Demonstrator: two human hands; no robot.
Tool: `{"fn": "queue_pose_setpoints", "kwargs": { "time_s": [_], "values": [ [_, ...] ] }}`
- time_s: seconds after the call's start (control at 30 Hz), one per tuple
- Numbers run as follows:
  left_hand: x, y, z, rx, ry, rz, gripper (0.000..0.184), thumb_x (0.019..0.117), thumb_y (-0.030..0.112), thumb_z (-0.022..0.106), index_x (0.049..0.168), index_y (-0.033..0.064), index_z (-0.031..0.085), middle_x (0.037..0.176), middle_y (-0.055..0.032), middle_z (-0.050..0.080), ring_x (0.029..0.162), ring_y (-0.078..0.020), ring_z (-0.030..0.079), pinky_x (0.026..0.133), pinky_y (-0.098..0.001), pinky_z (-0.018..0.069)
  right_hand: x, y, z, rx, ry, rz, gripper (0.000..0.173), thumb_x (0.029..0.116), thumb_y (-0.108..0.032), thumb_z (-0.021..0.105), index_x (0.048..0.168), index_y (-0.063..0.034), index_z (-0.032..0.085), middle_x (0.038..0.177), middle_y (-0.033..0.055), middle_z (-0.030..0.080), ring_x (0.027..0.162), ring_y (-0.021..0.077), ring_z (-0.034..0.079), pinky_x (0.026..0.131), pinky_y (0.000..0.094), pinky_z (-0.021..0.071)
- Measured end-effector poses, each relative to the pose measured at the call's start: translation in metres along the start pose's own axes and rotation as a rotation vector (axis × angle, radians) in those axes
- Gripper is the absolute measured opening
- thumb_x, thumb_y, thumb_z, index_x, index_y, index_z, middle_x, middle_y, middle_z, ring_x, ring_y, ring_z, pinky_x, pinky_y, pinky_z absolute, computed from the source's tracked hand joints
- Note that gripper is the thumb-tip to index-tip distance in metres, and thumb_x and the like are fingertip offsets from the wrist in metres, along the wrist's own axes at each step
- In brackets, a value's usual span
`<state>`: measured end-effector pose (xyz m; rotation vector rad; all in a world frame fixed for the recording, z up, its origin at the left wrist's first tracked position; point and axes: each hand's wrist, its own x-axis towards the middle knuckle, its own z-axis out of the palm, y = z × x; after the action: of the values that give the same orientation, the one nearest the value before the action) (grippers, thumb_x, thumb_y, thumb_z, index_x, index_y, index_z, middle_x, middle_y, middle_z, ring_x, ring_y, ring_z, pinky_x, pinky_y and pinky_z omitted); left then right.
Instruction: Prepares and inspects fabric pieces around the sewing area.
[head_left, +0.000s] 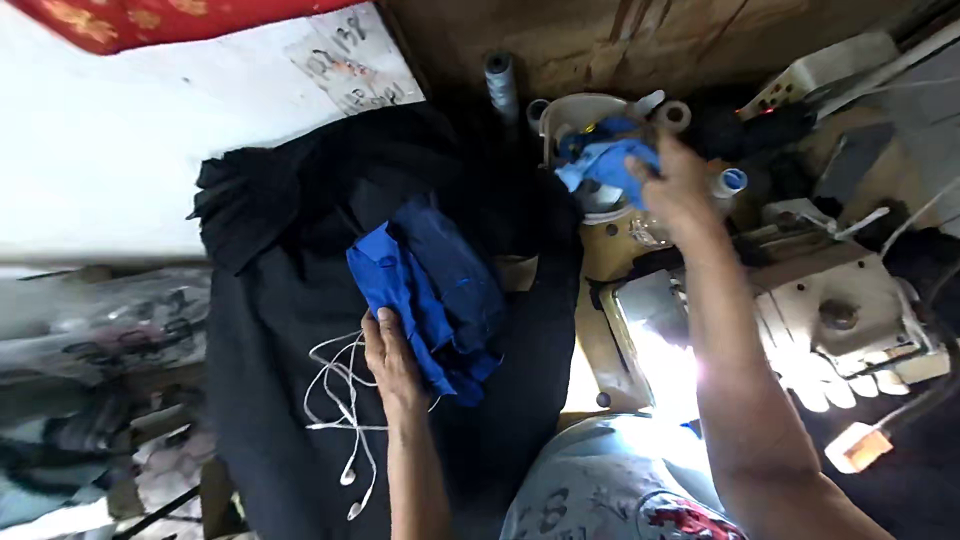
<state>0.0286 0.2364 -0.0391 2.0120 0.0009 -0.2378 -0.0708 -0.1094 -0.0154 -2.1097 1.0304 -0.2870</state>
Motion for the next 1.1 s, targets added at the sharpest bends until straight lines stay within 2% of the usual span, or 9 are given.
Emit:
{"fn": "queue_pose_setpoints", "kwargs": {
  "time_s": [0.17, 0.33, 0.53, 0.6, 0.7, 0.83, 0.93, 1.03, 1.1],
  "values": [
    [0.001, -0.013, -0.005, 0.003, 0.007, -0.005, 0.047, 0.1119, 0.037, 0.032, 0.143, 0.0072, 0.051, 0.114, -0.0057, 0.067, 0.098, -0.0049, 0.067, 0.087, -0.0297, 0.0578, -0.029, -0.037, -0.022, 0.521, 0.098, -0.160, 0.045, 0.1043, -0.024, 0.057, 0.144, -0.0056, 0.048, 0.131, 0.0036, 0.061, 0.121, 0.0076, 0.061, 0.106, 0.0311, 0.0525],
    [-0.020, -0.015, -0.009, 0.228, 0.127, 0.277, 0.049, 0.1098, 0.031, 0.040, 0.147, 0.0004, 0.047, 0.142, -0.0189, 0.056, 0.128, -0.0208, 0.057, 0.108, -0.0373, 0.0459, -0.069, -0.063, -0.031, 0.736, 0.113, -0.172, 0.039, 0.1066, -0.027, 0.055, 0.141, -0.0127, 0.045, 0.125, -0.0050, 0.063, 0.116, 0.0088, 0.065, 0.102, 0.0320, 0.0564],
    [-0.036, -0.004, 0.000, 0.296, 0.110, 0.450, 0.067, 0.0998, 0.045, 0.060, 0.146, -0.0022, 0.047, 0.149, -0.0222, 0.050, 0.136, -0.0311, 0.050, 0.112, -0.0458, 0.0431, -0.117, -0.080, -0.003, 0.815, 0.107, -0.372, 0.032, 0.1065, -0.021, 0.055, 0.136, -0.0123, 0.045, 0.122, -0.0060, 0.064, 0.116, 0.0107, 0.064, 0.105, 0.0362, 0.0548],
    [-0.030, -0.006, 0.006, 0.409, 0.126, 0.469, 0.062, 0.0952, 0.038, 0.068, 0.139, -0.0045, 0.055, 0.140, -0.0251, 0.058, 0.127, -0.0383, 0.058, 0.105, -0.0537, 0.0455, -0.130, -0.082, 0.011, 0.720, 0.092, -0.503, 0.040, 0.1065, -0.022, 0.055, 0.142, -0.0094, 0.040, 0.126, -0.0080, 0.062, 0.118, 0.0065, 0.062, 0.106, 0.0340, 0.0533],
    [-0.020, -0.006, -0.011, 0.324, 0.174, 0.349, 0.029, 0.1002, 0.019, 0.061, 0.119, -0.0023, 0.067, 0.100, -0.0171, 0.073, 0.086, -0.0261, 0.071, 0.077, -0.0470, 0.0571, -0.152, -0.067, 0.030, 0.422, 0.073, -0.774, 0.045, 0.1068, -0.023, 0.052, 0.148, -0.0068, 0.045, 0.141, -0.0015, 0.058, 0.127, 0.0027, 0.056, 0.107, 0.0276, 0.0497],
    [-0.015, -0.020, -0.053, -0.252, 0.183, -0.039, 0.023, 0.1076, 0.027, 0.051, 0.113, 0.0078, 0.063, 0.084, 0.0028, 0.065, 0.072, -0.0037, 0.063, 0.066, -0.0260, 0.0562, -0.189, -0.005, 0.066, 0.100, -0.274, -0.901, 0.038, 0.1000, -0.013, 0.051, 0.134, -0.0195, 0.065, 0.141, 0.0119, 0.062, 0.132, 0.0284, 0.057, 0.111, 0.0490, 0.0449],
    [-0.022, -0.035, -0.070, -0.363, 0.172, -0.160, 0.023, 0.1094, 0.021, 0.045, 0.125, 0.0089, 0.057, 0.097, 0.0022, 0.067, 0.081, -0.0047, 0.066, 0.073, -0.0281, 0.0583, -0.212, 0.028, 0.086, -0.084, -0.471, -0.906, 0.055, 0.0916, -0.001, 0.051, 0.139, -0.0244, 0.064, 0.150, 0.0098, 0.056, 0.139, 0.0378, 0.051, 0.115, 0.0617, 0.0378],
    [-0.034, -0.054, -0.079, -0.131, 0.230, -0.045, 0.042, 0.1056, 0.010, 0.043, 0.148, 0.0063, 0.042, 0.128, -0.0066, 0.065, 0.106, -0.0094, 0.065, 0.089, -0.0326, 0.0546, -0.207, 0.032, 0.084, -0.022, -0.526, -0.927, 0.051, 0.0910, -0.012, 0.047, 0.138, -0.0236, 0.065, 0.152, 0.0101, 0.053, 0.142, 0.0345, 0.047, 0.117, 0.0581, 0.0350],
    [-0.037, -0.057, -0.083, 0.079, 0.311, 0.127, 0.048, 0.1018, 0.007, 0.045, 0.149, -0.0005, 0.040, 0.142, -0.0155, 0.058, 0.120, -0.0183, 0.063, 0.096, -0.0362, 0.0529, -0.197, 0.027, 0.077, 0.041, -0.571, -0.906, 0.046, 0.0926, -0.022, 0.047, 0.134, -0.0192, 0.067, 0.148, 0.0091, 0.057, 0.139, 0.0310, 0.051, 0.114, 0.0544, 0.0381]
  ]
}}
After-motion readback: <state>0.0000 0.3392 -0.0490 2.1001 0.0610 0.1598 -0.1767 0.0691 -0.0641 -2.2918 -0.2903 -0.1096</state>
